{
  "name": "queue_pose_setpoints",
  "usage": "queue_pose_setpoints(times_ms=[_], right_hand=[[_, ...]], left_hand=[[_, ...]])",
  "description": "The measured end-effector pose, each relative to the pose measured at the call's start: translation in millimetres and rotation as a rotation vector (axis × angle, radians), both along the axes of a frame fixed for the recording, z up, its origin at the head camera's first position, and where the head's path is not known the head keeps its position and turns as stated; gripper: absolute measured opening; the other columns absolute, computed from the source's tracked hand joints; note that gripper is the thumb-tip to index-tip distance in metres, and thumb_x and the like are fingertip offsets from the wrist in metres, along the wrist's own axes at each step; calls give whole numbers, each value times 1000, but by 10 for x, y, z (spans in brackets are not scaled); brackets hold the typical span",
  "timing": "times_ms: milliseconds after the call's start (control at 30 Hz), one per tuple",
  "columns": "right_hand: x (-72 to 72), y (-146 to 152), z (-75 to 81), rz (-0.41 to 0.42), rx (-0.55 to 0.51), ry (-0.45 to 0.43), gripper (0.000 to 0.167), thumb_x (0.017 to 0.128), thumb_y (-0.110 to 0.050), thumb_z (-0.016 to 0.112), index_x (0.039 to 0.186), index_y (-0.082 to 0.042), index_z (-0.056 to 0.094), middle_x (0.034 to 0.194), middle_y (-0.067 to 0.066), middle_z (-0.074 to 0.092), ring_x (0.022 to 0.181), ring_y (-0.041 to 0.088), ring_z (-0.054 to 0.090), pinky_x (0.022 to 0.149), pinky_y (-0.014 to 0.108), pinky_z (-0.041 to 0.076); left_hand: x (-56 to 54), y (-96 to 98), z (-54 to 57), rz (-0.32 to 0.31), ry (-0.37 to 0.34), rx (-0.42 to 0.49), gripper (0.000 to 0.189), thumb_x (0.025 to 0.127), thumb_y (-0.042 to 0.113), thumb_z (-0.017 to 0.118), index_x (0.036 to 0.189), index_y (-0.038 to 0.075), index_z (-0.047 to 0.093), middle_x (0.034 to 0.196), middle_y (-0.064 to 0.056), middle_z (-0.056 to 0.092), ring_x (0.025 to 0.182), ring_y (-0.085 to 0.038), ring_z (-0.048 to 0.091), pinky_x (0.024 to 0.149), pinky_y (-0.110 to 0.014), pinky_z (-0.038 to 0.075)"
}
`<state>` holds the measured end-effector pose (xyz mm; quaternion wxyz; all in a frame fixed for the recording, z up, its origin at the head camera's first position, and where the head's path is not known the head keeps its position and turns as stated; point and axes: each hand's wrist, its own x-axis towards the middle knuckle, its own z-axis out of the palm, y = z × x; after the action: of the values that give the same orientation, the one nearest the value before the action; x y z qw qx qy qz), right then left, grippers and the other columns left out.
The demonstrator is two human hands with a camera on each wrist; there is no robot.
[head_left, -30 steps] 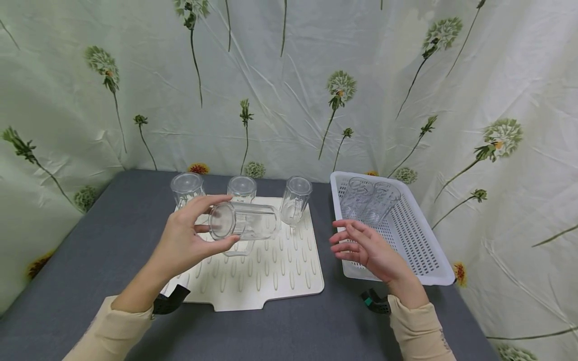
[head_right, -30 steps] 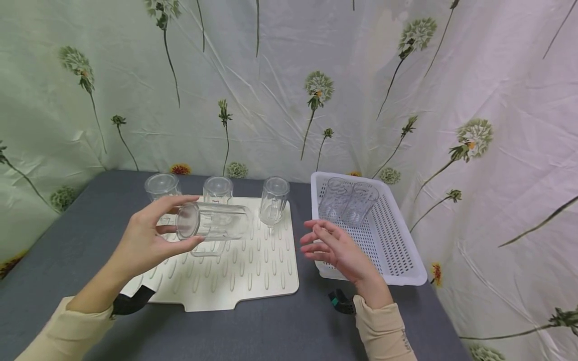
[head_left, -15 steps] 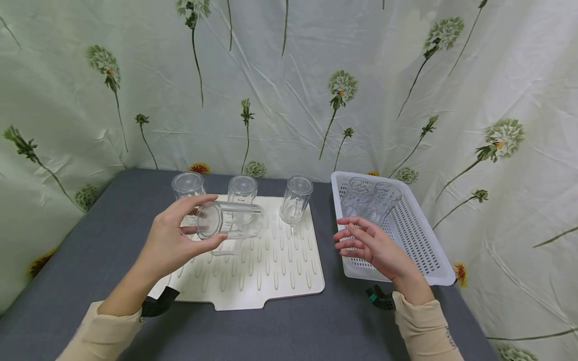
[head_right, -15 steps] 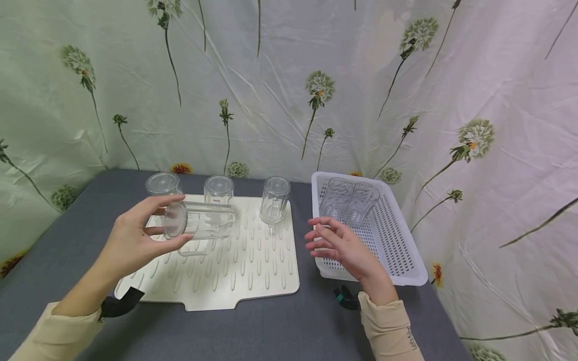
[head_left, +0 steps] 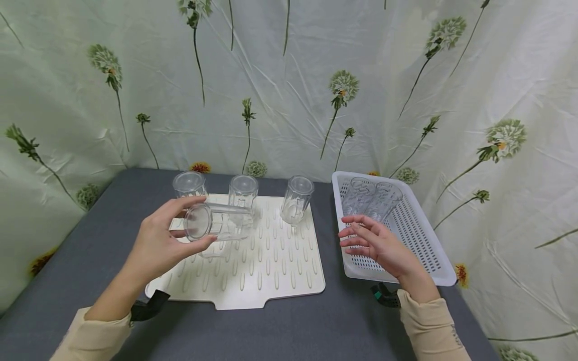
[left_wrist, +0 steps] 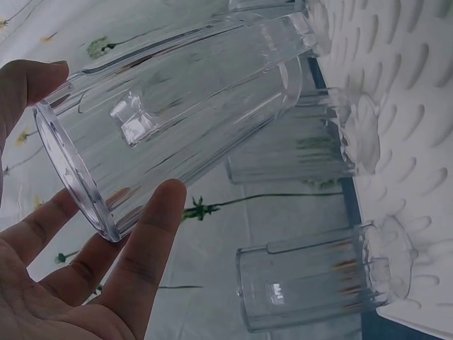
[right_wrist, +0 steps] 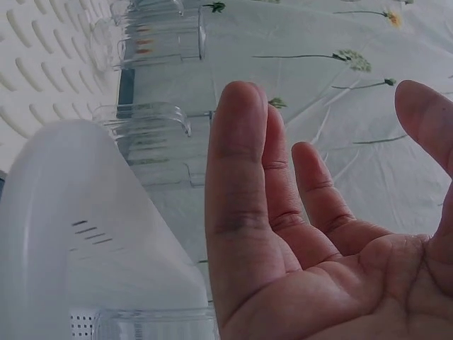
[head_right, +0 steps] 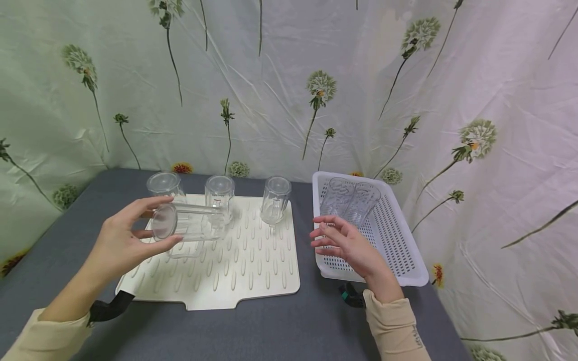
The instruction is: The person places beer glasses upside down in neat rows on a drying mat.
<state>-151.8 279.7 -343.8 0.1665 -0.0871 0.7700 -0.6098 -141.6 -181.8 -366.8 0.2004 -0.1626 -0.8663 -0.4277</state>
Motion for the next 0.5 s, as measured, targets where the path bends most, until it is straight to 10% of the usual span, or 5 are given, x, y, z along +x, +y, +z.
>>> queue_pose_setpoints(times_ms=[500], right_hand=[[-4, 47, 46, -14, 21, 9, 53, 115, -29, 52, 152, 7, 41, 121, 4, 70, 106, 15, 75, 94, 30, 64]], left_hand=[[40, -92, -19, 43, -19, -27, 75, 77, 24, 99, 144, 29, 66, 135, -2, 69, 107, 8, 54, 74, -9, 57]])
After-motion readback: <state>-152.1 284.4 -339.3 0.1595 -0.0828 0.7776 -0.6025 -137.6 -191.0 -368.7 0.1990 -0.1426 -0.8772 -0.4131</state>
